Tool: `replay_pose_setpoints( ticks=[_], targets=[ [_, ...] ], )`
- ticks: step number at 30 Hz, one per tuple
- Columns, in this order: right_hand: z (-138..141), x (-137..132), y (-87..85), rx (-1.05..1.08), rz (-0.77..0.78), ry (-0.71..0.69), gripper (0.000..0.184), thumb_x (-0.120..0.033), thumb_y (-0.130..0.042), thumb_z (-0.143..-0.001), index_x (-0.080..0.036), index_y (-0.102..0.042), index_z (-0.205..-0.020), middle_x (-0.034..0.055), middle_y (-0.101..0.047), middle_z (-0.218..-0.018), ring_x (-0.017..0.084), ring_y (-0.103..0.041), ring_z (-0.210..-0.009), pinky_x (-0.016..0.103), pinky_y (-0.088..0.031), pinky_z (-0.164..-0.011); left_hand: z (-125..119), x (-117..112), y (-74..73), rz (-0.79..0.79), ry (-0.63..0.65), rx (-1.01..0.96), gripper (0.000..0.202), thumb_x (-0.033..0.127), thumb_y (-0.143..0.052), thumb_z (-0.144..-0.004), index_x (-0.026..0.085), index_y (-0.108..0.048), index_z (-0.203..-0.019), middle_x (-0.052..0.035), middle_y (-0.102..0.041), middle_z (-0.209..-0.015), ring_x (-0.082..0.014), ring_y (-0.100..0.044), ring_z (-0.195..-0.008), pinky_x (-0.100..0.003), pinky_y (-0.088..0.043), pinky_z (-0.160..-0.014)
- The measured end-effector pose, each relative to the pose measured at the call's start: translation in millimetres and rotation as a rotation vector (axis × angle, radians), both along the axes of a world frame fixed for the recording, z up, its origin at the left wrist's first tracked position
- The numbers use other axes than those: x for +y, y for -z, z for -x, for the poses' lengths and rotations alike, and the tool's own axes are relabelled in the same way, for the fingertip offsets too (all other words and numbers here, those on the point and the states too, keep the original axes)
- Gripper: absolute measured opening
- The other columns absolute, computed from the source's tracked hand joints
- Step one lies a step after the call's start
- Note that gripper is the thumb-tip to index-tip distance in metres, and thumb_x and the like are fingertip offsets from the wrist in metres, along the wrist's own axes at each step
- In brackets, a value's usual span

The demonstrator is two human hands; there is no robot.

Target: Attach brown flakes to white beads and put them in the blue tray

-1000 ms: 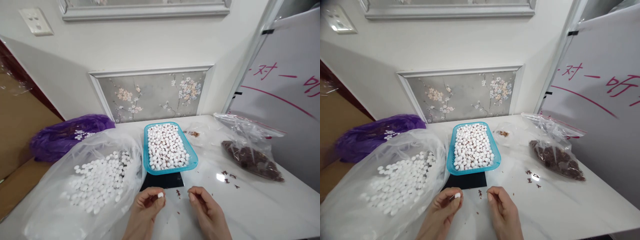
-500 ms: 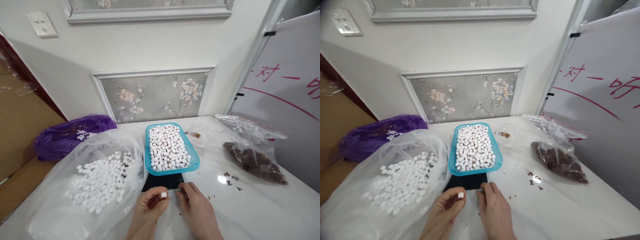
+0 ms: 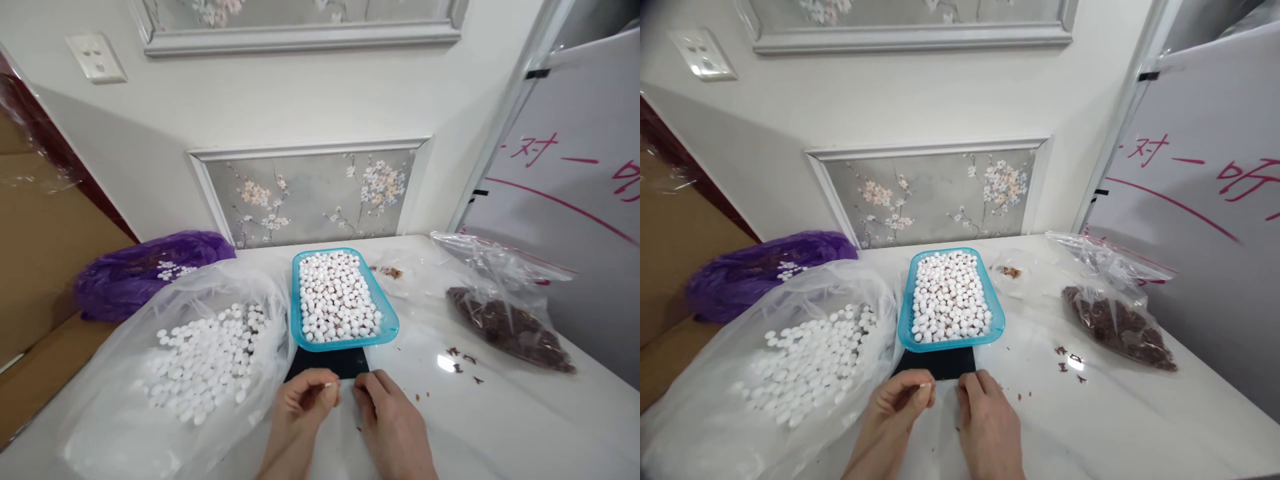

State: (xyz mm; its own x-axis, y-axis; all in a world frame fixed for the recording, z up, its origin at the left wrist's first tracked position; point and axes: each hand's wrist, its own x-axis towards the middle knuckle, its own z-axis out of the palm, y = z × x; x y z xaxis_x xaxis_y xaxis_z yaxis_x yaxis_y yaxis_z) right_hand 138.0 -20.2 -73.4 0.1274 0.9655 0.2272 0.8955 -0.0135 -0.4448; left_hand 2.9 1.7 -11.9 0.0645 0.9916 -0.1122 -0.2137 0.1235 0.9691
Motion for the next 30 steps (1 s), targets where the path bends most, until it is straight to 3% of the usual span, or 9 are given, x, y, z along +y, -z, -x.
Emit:
replay_pose_setpoints(
  ticks=[5,8,11,14,18,22,27,30],
  targets=[
    [-5.2,-0.5,9.1,-0.003,-0.075,-0.020,0.022,-0.026,-0.038,-0.090,-0.026,-0.060,-0.093,0.0030,-0.066,-0.086,0.019,-0.066,-0.070,0.027,-0.048,-0.054,-22.0,37.7,-23.2,-0.441,-0.021,0.520,0.021,0.021,-0.053,-0.081,0.021,-0.071,-0.092,-0.0081,-0.069,-0.090,-0.0228,-0.062,-0.084,-0.032,-0.047,-0.076],
    [-8.3,-1.6,15.6,0.082,-0.133,0.000,0.024,-0.031,-0.034,-0.092,-0.027,-0.058,-0.095,0.0026,-0.066,-0.092,0.019,-0.067,-0.072,0.027,-0.048,-0.053,-29.6,60.0,-27.9,-0.508,-0.036,0.651,0.027,0.017,-0.052,-0.080,0.020,-0.070,-0.100,-0.0120,-0.069,-0.097,-0.0276,-0.060,-0.094,-0.038,-0.042,-0.086],
    [-10.0,-3.3,19.3,0.196,-0.190,0.007,0.027,-0.034,-0.031,-0.094,-0.026,-0.057,-0.095,0.0036,-0.065,-0.095,0.020,-0.066,-0.077,0.028,-0.050,-0.059,-24.5,66.9,-30.6,-0.525,-0.051,0.741,0.032,0.015,-0.050,-0.080,0.018,-0.069,-0.105,-0.0142,-0.068,-0.107,-0.0294,-0.057,-0.104,-0.039,-0.039,-0.092],
    [-10.1,-4.1,20.2,0.277,-0.225,-0.004,0.028,-0.034,-0.031,-0.094,-0.026,-0.058,-0.093,0.0046,-0.063,-0.095,0.019,-0.065,-0.079,0.028,-0.050,-0.062,-0.3,61.1,-39.5,-0.528,-0.047,0.815,0.032,0.015,-0.047,-0.081,0.022,-0.070,-0.101,-0.0098,-0.069,-0.108,-0.0262,-0.059,-0.103,-0.035,-0.038,-0.093],
    [-8.7,-2.9,19.6,0.354,-0.249,-0.015,0.026,-0.032,-0.035,-0.093,-0.025,-0.059,-0.095,0.0067,-0.061,-0.101,0.019,-0.064,-0.082,0.029,-0.052,-0.067,58.2,51.4,-51.9,-0.449,-0.107,0.946,0.027,0.016,-0.051,-0.077,0.024,-0.073,-0.091,-0.0077,-0.072,-0.098,-0.0282,-0.061,-0.093,-0.037,-0.038,-0.087],
    [-8.5,-1.1,19.7,0.389,-0.276,-0.009,0.024,-0.032,-0.040,-0.090,-0.024,-0.063,-0.093,0.0077,-0.059,-0.108,0.021,-0.063,-0.089,0.033,-0.053,-0.075,109.2,46.4,-43.7,-0.353,-0.162,1.035,0.025,0.012,-0.056,-0.068,0.023,-0.074,-0.080,-0.0092,-0.074,-0.087,-0.0319,-0.062,-0.087,-0.038,-0.038,-0.079],
    [-10.1,-1.1,18.9,0.402,-0.254,-0.005,0.025,-0.035,-0.044,-0.088,-0.023,-0.066,-0.084,0.0078,-0.061,-0.108,0.022,-0.063,-0.089,0.034,-0.053,-0.076,124.5,46.2,-23.7,-0.346,-0.157,1.049,0.028,0.008,-0.057,-0.063,0.026,-0.075,-0.073,-0.0064,-0.072,-0.076,-0.0312,-0.061,-0.083,-0.034,-0.037,-0.071],
    [-9.8,-2.3,14.1,0.457,-0.246,-0.002,0.025,-0.038,-0.045,-0.088,-0.023,-0.064,-0.084,0.0082,-0.061,-0.108,0.022,-0.062,-0.089,0.035,-0.052,-0.078,119.2,48.1,-27.5,-0.366,-0.180,1.033,0.027,0.008,-0.057,-0.065,0.027,-0.074,-0.072,-0.0041,-0.069,-0.073,-0.0273,-0.061,-0.073,-0.032,-0.036,-0.065]
  ],
)
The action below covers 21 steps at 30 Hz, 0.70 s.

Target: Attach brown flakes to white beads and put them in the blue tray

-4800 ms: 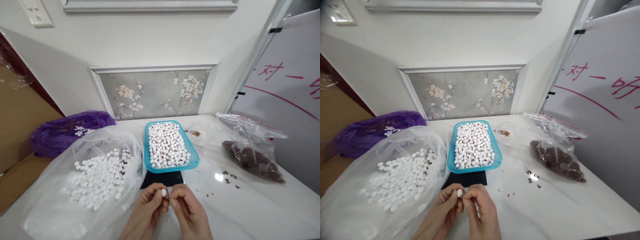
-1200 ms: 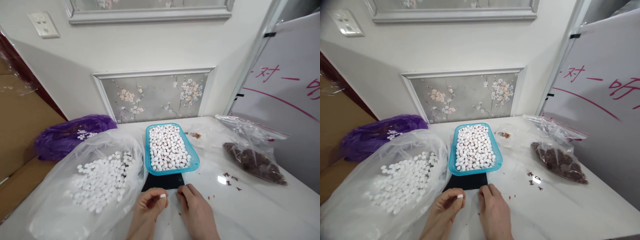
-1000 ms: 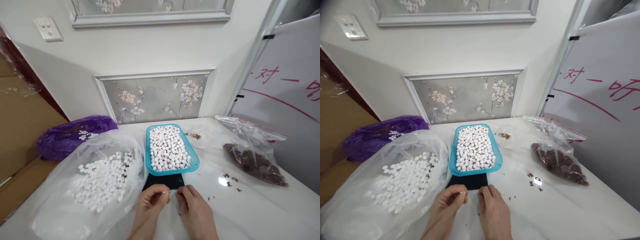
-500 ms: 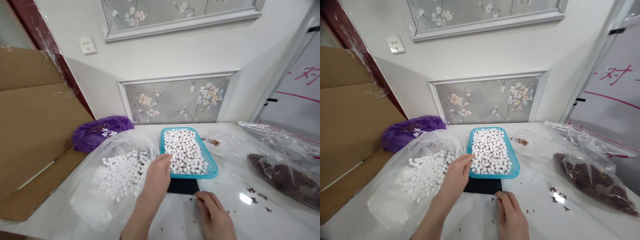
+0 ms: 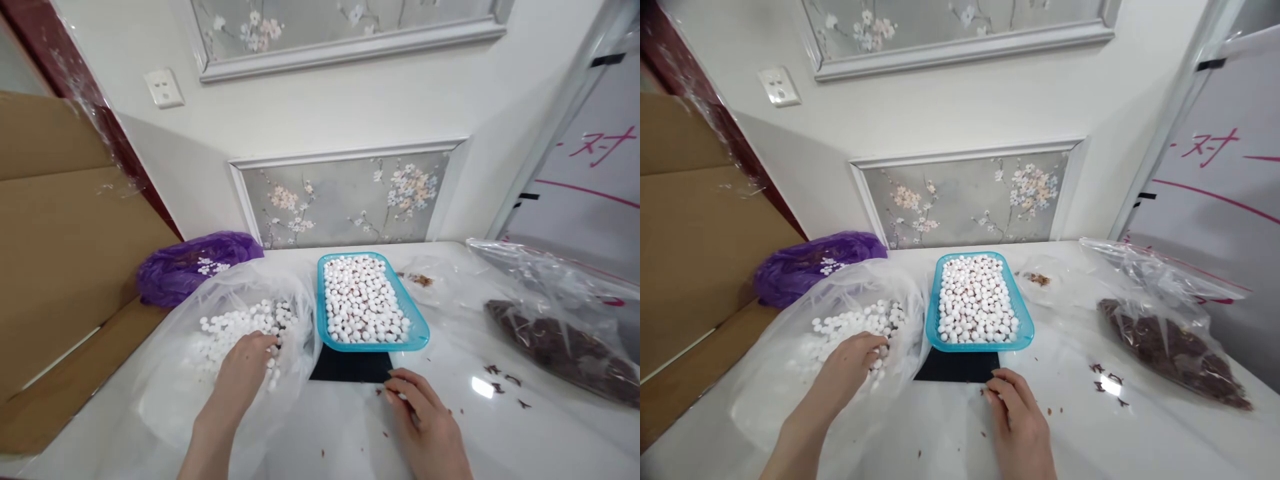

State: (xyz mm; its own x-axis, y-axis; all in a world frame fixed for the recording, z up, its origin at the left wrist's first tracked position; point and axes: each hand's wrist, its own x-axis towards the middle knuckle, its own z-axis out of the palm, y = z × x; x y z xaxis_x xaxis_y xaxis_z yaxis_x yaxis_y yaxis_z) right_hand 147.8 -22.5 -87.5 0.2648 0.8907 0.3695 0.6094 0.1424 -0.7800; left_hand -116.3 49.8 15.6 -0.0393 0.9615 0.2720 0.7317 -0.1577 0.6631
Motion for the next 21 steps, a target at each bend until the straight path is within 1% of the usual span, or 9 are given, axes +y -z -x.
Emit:
replay_pose_setpoints(
  ticks=[2,4,5,7,8,11,14,17,21],
  targets=[
    [0.9,-1.3,-5.9,0.049,-0.005,0.008,0.024,-0.039,-0.046,-0.088,-0.023,-0.063,-0.084,0.0074,-0.061,-0.106,0.021,-0.061,-0.088,0.033,-0.051,-0.077,-6.2,-1.7,-8.9,-0.025,0.001,-0.016,0.023,0.012,-0.057,-0.069,0.026,-0.074,-0.075,-0.0036,-0.069,-0.076,-0.0251,-0.060,-0.071,-0.031,-0.037,-0.066],
    [2.1,-3.0,-13.5,0.098,-0.011,0.000,0.022,-0.038,-0.047,-0.087,-0.023,-0.062,-0.084,0.0060,-0.063,-0.101,0.020,-0.061,-0.086,0.031,-0.050,-0.075,-15.8,-8.2,-18.2,-0.051,0.008,-0.037,0.019,0.018,-0.056,-0.075,0.025,-0.073,-0.080,-0.0034,-0.069,-0.084,-0.0236,-0.060,-0.075,-0.030,-0.039,-0.069],
    [2.6,-3.9,-17.5,0.119,-0.006,-0.012,0.021,-0.038,-0.047,-0.087,-0.023,-0.062,-0.083,0.0050,-0.064,-0.096,0.019,-0.061,-0.083,0.029,-0.050,-0.073,-22.5,-13.4,-21.4,-0.055,0.019,-0.093,0.017,0.021,-0.056,-0.077,0.025,-0.072,-0.081,-0.0033,-0.069,-0.087,-0.0228,-0.061,-0.076,-0.029,-0.041,-0.069],
    [3.3,-5.1,-24.8,0.154,0.020,-0.038,0.021,-0.037,-0.048,-0.087,-0.024,-0.062,-0.081,0.0030,-0.065,-0.085,0.018,-0.060,-0.074,0.027,-0.049,-0.069,-40.0,-27.1,-23.2,0.009,0.070,-0.319,0.013,0.026,-0.060,-0.077,0.023,-0.071,-0.083,-0.0032,-0.069,-0.088,-0.0203,-0.062,-0.074,-0.028,-0.045,-0.068],
    [3.3,-5.4,-27.5,0.168,0.033,-0.046,0.020,-0.037,-0.048,-0.086,-0.023,-0.062,-0.079,0.0022,-0.065,-0.080,0.017,-0.060,-0.069,0.026,-0.049,-0.067,-50.5,-34.7,-21.4,0.091,0.110,-0.491,0.013,0.027,-0.063,-0.075,0.022,-0.072,-0.082,-0.0034,-0.069,-0.086,-0.0190,-0.063,-0.071,-0.028,-0.047,-0.067],
    [1.6,-4.5,-30.5,0.206,0.042,-0.068,0.019,-0.036,-0.052,-0.083,-0.023,-0.063,-0.075,0.0015,-0.065,-0.074,0.016,-0.059,-0.064,0.025,-0.050,-0.063,-83.1,-55.2,-7.3,0.472,0.199,-1.001,0.018,0.029,-0.073,-0.067,0.017,-0.075,-0.082,-0.0055,-0.070,-0.083,-0.0153,-0.063,-0.068,-0.025,-0.051,-0.068],
    [-1.7,-2.1,-27.6,0.251,0.058,-0.131,0.017,-0.034,-0.056,-0.082,-0.021,-0.065,-0.076,0.0023,-0.066,-0.074,0.017,-0.062,-0.066,0.024,-0.050,-0.062,-106.1,-64.6,12.0,0.760,0.126,-1.356,0.020,0.020,-0.080,-0.059,0.014,-0.075,-0.078,-0.0040,-0.069,-0.074,-0.0087,-0.062,-0.062,-0.016,-0.051,-0.064],
    [-3.7,-0.2,-24.6,0.351,0.067,-0.187,0.015,-0.031,-0.057,-0.083,-0.021,-0.067,-0.083,0.0049,-0.067,-0.082,0.018,-0.064,-0.072,0.024,-0.052,-0.065,-113.2,-62.9,27.3,0.878,0.053,-1.535,0.020,0.013,-0.079,-0.061,0.013,-0.073,-0.080,-0.0029,-0.068,-0.072,-0.0060,-0.062,-0.059,-0.014,-0.052,-0.061],
    [-3.4,0.7,-24.5,0.456,0.041,-0.212,0.013,-0.028,-0.058,-0.083,-0.021,-0.069,-0.087,0.0054,-0.067,-0.083,0.018,-0.065,-0.073,0.024,-0.054,-0.067,-109.7,-56.1,36.9,0.915,0.041,-1.627,0.018,0.010,-0.075,-0.067,0.012,-0.071,-0.085,-0.0036,-0.068,-0.072,-0.0072,-0.063,-0.059,-0.016,-0.053,-0.059]
  ],
)
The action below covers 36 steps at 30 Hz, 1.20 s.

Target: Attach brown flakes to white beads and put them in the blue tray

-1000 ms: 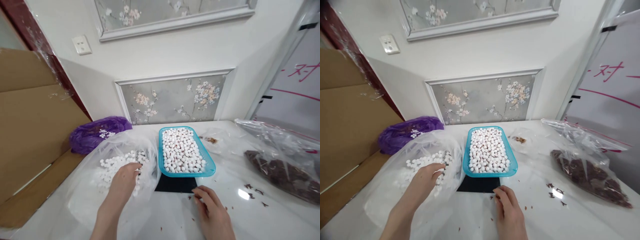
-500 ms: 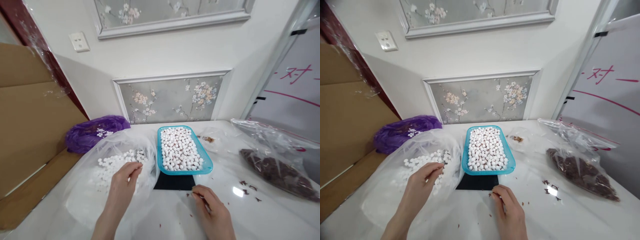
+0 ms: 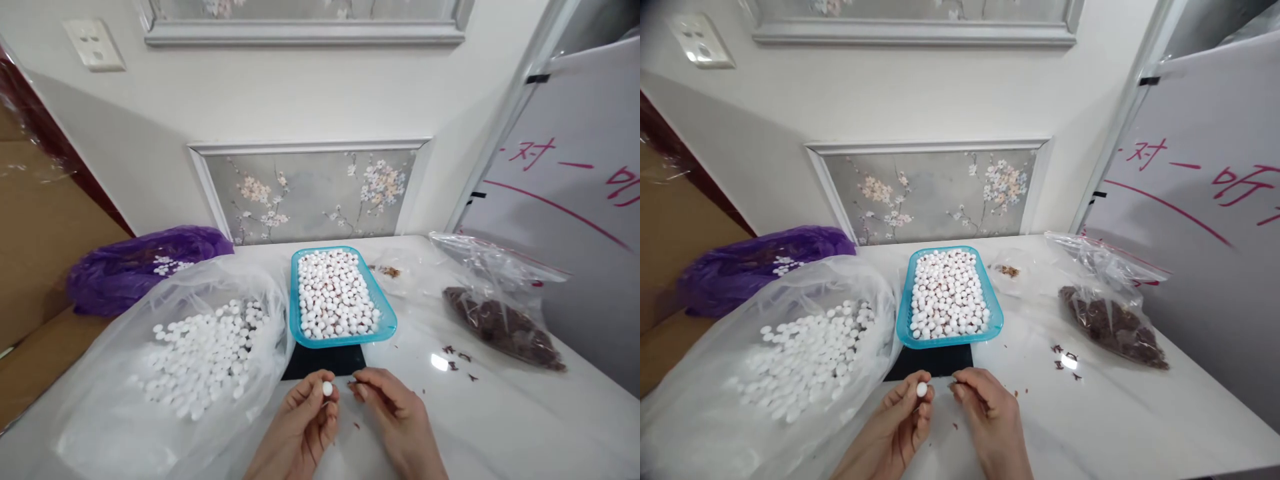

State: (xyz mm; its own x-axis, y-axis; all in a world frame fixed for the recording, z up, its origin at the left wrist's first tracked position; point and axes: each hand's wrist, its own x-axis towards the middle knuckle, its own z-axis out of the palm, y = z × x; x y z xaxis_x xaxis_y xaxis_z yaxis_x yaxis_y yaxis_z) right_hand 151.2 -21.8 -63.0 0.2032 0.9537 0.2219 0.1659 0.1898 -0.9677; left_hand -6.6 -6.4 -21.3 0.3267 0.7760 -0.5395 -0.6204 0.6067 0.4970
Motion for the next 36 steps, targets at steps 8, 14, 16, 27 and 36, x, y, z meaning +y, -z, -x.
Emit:
replay_pose_setpoints(
  ticks=[8,14,16,27,36],
  targets=[
    [-2.2,2.0,4.9,0.063,-0.042,0.007,0.011,-0.027,-0.063,-0.080,-0.022,-0.072,-0.082,0.0079,-0.067,-0.095,0.019,-0.068,-0.079,0.026,-0.056,-0.072,-2.6,2.1,7.5,-0.028,-0.087,0.044,0.017,0.005,-0.072,-0.069,0.009,-0.072,-0.085,-0.0091,-0.072,-0.083,-0.0115,-0.066,-0.069,-0.020,-0.055,-0.069],
    [6.8,-4.0,-5.2,0.322,0.053,0.028,0.009,-0.030,-0.069,-0.075,-0.021,-0.067,-0.074,0.0015,-0.065,-0.072,0.015,-0.065,-0.062,0.023,-0.054,-0.061,-3.1,2.4,6.6,-0.046,-0.064,0.022,0.023,0.006,-0.076,-0.063,0.012,-0.073,-0.084,-0.0065,-0.071,-0.078,-0.0112,-0.066,-0.069,-0.019,-0.054,-0.067],
    [11.0,-6.1,-9.2,0.372,0.106,0.016,0.008,-0.028,-0.071,-0.073,-0.021,-0.068,-0.075,-0.0001,-0.064,-0.069,0.014,-0.064,-0.060,0.021,-0.053,-0.060,-2.8,1.7,5.0,-0.060,-0.038,0.015,0.022,0.007,-0.076,-0.064,0.013,-0.072,-0.085,-0.0046,-0.070,-0.075,-0.0104,-0.065,-0.068,-0.018,-0.054,-0.067],
    [21.0,-6.4,-27.8,0.440,0.062,-0.134,0.011,-0.026,-0.068,-0.075,-0.020,-0.068,-0.066,-0.0006,-0.056,-0.065,0.011,-0.056,-0.058,0.020,-0.045,-0.055,0.6,1.8,9.1,-0.130,0.006,-0.038,0.008,0.013,-0.073,-0.070,0.013,-0.069,-0.077,-0.0015,-0.063,-0.073,-0.0077,-0.061,-0.065,-0.016,-0.051,-0.064],
    [31.1,-9.6,-30.2,0.526,0.188,-0.180,0.016,-0.033,-0.066,-0.078,-0.019,-0.064,-0.071,-0.0014,-0.062,-0.059,0.011,-0.056,-0.056,0.020,-0.046,-0.058,1.5,1.8,14.6,-0.159,0.039,-0.061,0.009,0.018,-0.073,-0.070,0.015,-0.066,-0.075,-0.0002,-0.062,-0.067,-0.0078,-0.057,-0.058,-0.019,-0.048,-0.061]
  ],
)
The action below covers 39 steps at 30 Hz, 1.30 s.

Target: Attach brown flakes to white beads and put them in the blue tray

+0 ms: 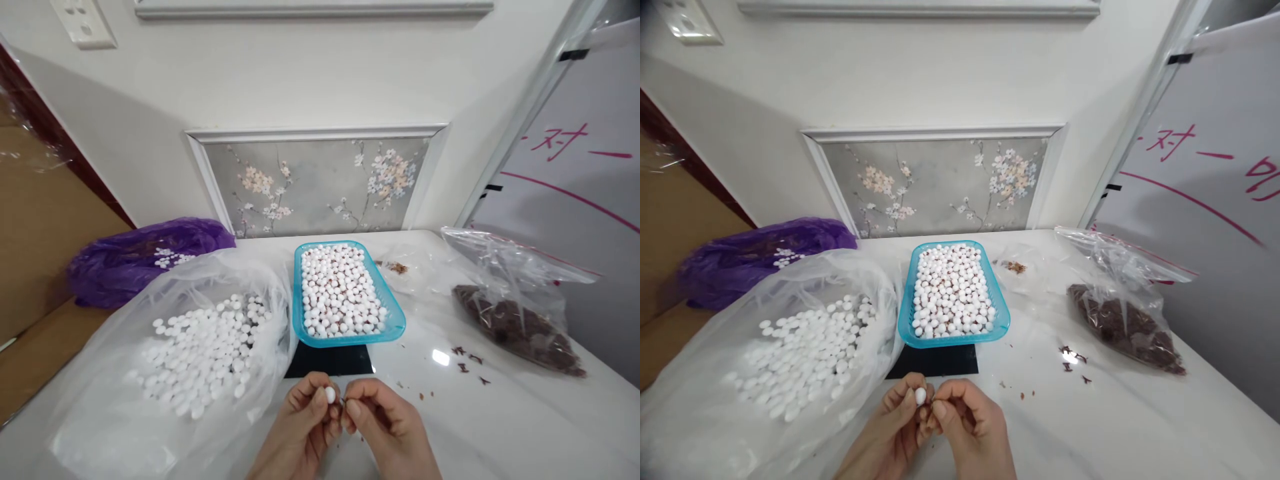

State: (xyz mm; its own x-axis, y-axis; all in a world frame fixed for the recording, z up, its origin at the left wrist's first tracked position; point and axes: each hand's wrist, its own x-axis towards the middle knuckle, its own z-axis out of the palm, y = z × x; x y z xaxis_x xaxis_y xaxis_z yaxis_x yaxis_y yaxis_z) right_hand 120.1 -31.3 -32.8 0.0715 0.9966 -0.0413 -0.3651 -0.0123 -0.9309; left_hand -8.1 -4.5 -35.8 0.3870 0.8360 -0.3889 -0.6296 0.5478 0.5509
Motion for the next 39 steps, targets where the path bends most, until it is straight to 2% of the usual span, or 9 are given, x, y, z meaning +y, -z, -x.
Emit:
replay_pose_setpoints(
  ticks=[4,8,14,22,33,39],
  targets=[
    [4.9,0.1,0.3,0.005,-0.021,-0.009,0.017,-0.033,-0.063,-0.081,-0.019,-0.061,-0.072,-0.0006,-0.061,-0.064,0.012,-0.057,-0.060,0.020,-0.045,-0.060,-1.1,0.2,-3.2,-0.028,0.027,0.032,0.012,0.022,-0.074,-0.070,0.013,-0.065,-0.070,0.0005,-0.058,-0.060,-0.0056,-0.053,-0.054,-0.016,-0.045,-0.057],
    [7.4,0.6,1.0,-0.027,-0.095,0.007,0.018,-0.032,-0.060,-0.083,-0.019,-0.060,-0.070,-0.0014,-0.054,-0.068,0.011,-0.054,-0.061,0.021,-0.044,-0.059,-2.5,0.3,-5.8,-0.059,0.039,0.058,0.017,0.025,-0.075,-0.069,0.013,-0.064,-0.067,0.0014,-0.056,-0.056,-0.0055,-0.050,-0.052,-0.016,-0.042,-0.055],
    [7.2,-0.3,2.7,-0.146,-0.139,0.009,0.020,-0.032,-0.055,-0.085,-0.019,-0.058,-0.071,-0.0007,-0.052,-0.071,0.013,-0.055,-0.064,0.022,-0.044,-0.060,-3.1,-1.0,-7.3,-0.085,0.023,0.136,0.017,0.026,-0.075,-0.068,0.013,-0.065,-0.067,0.0006,-0.058,-0.060,-0.0065,-0.048,-0.054,-0.018,-0.041,-0.057],
    [6.1,-2.2,6.4,-0.338,-0.205,0.058,0.019,-0.031,-0.052,-0.086,-0.020,-0.055,-0.071,-0.0001,-0.052,-0.070,0.014,-0.053,-0.065,0.023,-0.043,-0.059,-4.7,-3.3,-5.0,-0.168,-0.038,0.141,0.017,0.027,-0.078,-0.064,0.015,-0.066,-0.065,0.0017,-0.058,-0.062,-0.0077,-0.049,-0.057,-0.021,-0.042,-0.061],
    [8.8,-3.5,7.6,-0.385,-0.137,0.107,0.024,-0.037,-0.052,-0.084,-0.020,-0.051,-0.067,-0.0017,-0.045,-0.064,0.012,-0.044,-0.058,0.020,-0.040,-0.053,-8.8,-6.6,-10.9,-0.258,-0.146,0.275,0.014,0.024,-0.080,-0.059,0.019,-0.067,-0.062,0.0019,-0.059,-0.066,-0.0114,-0.053,-0.062,-0.023,-0.042,-0.063],
    [7.8,-4.0,12.4,-0.342,-0.092,0.091,0.025,-0.039,-0.052,-0.084,-0.020,-0.051,-0.069,-0.0024,-0.045,-0.063,0.013,-0.043,-0.057,0.022,-0.039,-0.054,-10.2,-6.9,-11.6,-0.324,-0.159,0.326,0.013,0.023,-0.080,-0.057,0.019,-0.068,-0.059,0.0011,-0.059,-0.067,-0.0119,-0.053,-0.062,-0.023,-0.042,-0.060]
  ],
)
